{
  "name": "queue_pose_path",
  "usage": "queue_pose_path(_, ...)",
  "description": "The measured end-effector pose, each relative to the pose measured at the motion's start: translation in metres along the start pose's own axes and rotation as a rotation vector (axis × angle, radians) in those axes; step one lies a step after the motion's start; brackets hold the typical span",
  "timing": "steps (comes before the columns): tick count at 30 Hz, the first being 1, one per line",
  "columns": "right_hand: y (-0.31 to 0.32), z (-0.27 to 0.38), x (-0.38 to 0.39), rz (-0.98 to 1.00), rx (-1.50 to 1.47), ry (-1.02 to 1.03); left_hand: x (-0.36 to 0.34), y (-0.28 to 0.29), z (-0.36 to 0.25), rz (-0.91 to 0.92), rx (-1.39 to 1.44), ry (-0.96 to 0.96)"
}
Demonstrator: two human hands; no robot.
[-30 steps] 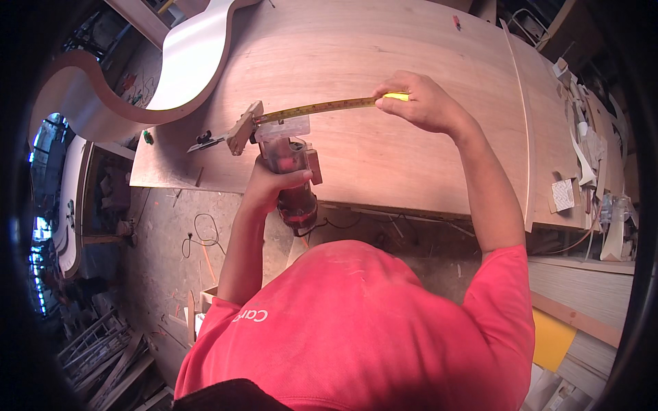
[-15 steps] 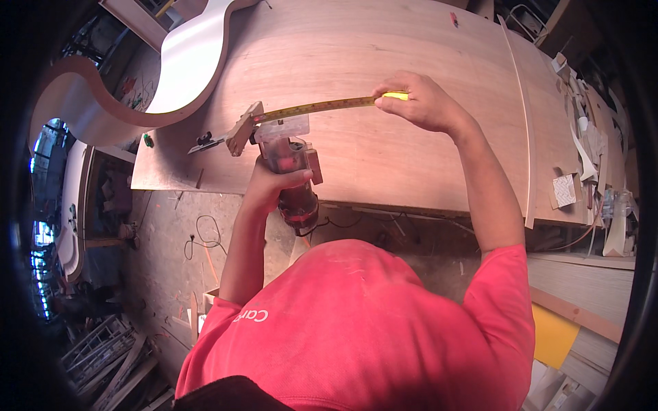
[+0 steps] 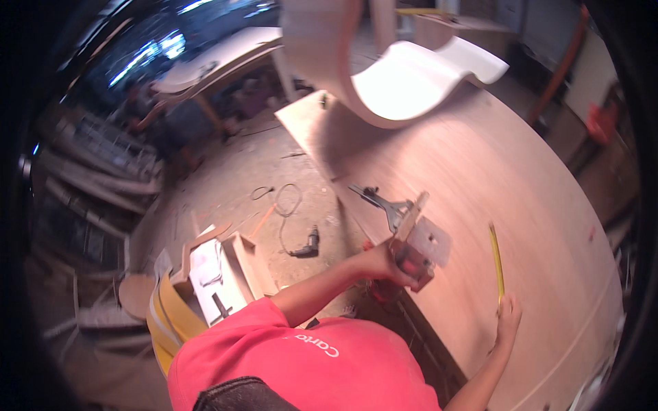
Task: The person uses a tape measure to check the alignment of a handheld router base, adjusts the guide by hand, and then carries the router across the shop to a large wooden piece.
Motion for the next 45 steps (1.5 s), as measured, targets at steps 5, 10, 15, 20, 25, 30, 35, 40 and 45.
queue_pose_path(5,0.045,-0.193,-0.028,-0.220,0.406,0.033,0.048,0.048,0.032,-0.184,-0.234,0.150)
queue_pose_path(10,-0.004,-0.118,-0.003,-0.288,0.731,-0.051,0.101,0.095,0.101,-0.474,-0.595,0.206)
queue_pose_path(15,-0.017,-0.098,0.011,-0.305,0.945,-0.136,0.107,0.090,0.081,-0.439,-0.339,0.106)
queue_pose_path(20,-0.021,-0.114,0.004,-0.339,1.050,-0.063,0.116,0.109,0.092,-0.486,-0.204,0.077)
queue_pose_path(25,-0.034,-0.096,0.011,-0.309,1.176,-0.182,0.121,0.127,0.105,-0.448,-0.135,0.104)
queue_pose_path(30,-0.044,-0.077,0.014,-0.413,1.286,-0.203,0.142,0.154,0.089,-0.434,-0.237,0.063)
queue_pose_path(35,-0.052,-0.126,-0.002,-0.458,1.416,-0.277,0.190,0.196,0.074,-0.582,-0.264,0.030)
queue_pose_path(40,-0.111,-0.088,0.013,-0.383,1.248,0.170,0.241,0.207,0.067,-0.604,-0.045,-0.065)
queue_pose_path(45,-0.181,-0.034,0.001,-0.265,1.126,0.470,0.314,0.216,0.072,-0.854,0.091,-0.251)
Point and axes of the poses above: each hand's wrist, its own x-axis away from the middle knuckle, its own y-axis out of the back of the hand, z = x × y, the point moved 10 cm from there along -x, towards the middle knuckle, and after that the axes turned 6 degrees about -x, right-handed, at the moved point
